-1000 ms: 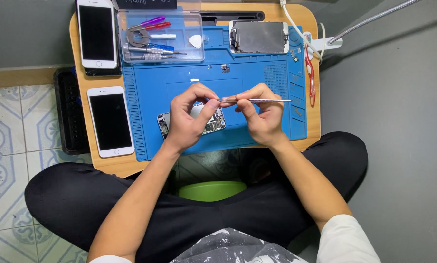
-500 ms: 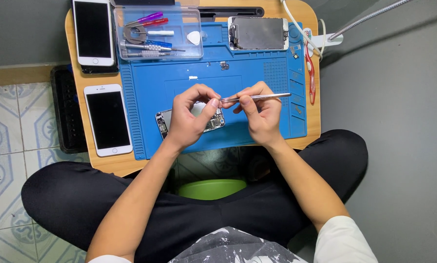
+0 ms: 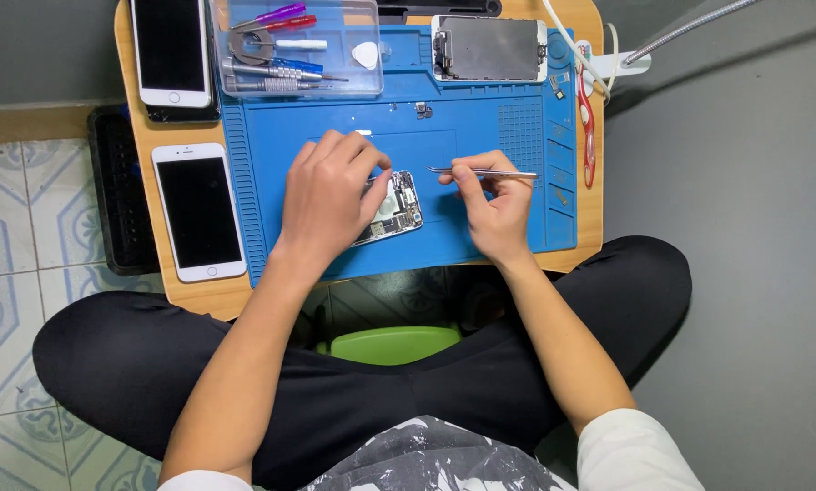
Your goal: Repairing and inspecting the internal components of a disassembled smartphone on a dedicated workbench.
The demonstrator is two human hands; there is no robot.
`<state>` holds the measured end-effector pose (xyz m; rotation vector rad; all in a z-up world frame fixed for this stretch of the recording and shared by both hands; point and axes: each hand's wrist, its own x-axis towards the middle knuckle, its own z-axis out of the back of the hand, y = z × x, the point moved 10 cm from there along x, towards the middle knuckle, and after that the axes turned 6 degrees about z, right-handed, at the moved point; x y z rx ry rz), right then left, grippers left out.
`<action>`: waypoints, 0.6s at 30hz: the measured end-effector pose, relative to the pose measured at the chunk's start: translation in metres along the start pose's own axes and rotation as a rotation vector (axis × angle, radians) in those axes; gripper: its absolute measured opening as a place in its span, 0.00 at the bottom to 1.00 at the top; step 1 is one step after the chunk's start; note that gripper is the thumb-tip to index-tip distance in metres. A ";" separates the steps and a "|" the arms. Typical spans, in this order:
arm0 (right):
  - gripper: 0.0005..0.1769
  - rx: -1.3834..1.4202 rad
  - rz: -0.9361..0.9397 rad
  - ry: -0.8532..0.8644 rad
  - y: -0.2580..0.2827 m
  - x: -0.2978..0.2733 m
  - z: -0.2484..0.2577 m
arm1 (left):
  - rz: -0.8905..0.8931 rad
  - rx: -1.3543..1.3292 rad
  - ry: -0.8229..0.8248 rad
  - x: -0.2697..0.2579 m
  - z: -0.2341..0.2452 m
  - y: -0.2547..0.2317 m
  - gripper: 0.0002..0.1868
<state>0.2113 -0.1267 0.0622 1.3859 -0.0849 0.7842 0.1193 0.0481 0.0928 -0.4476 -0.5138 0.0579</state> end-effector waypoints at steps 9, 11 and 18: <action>0.04 -0.210 -0.022 0.077 -0.019 -0.015 -0.016 | 0.091 0.005 0.042 -0.012 -0.037 0.011 0.04; 0.04 -0.219 -0.014 0.076 -0.019 -0.015 -0.017 | 0.113 -0.004 0.044 -0.013 -0.039 0.013 0.03; 0.03 -0.269 -0.002 0.095 -0.020 -0.017 -0.017 | 0.174 -0.039 0.047 -0.012 -0.037 0.017 0.04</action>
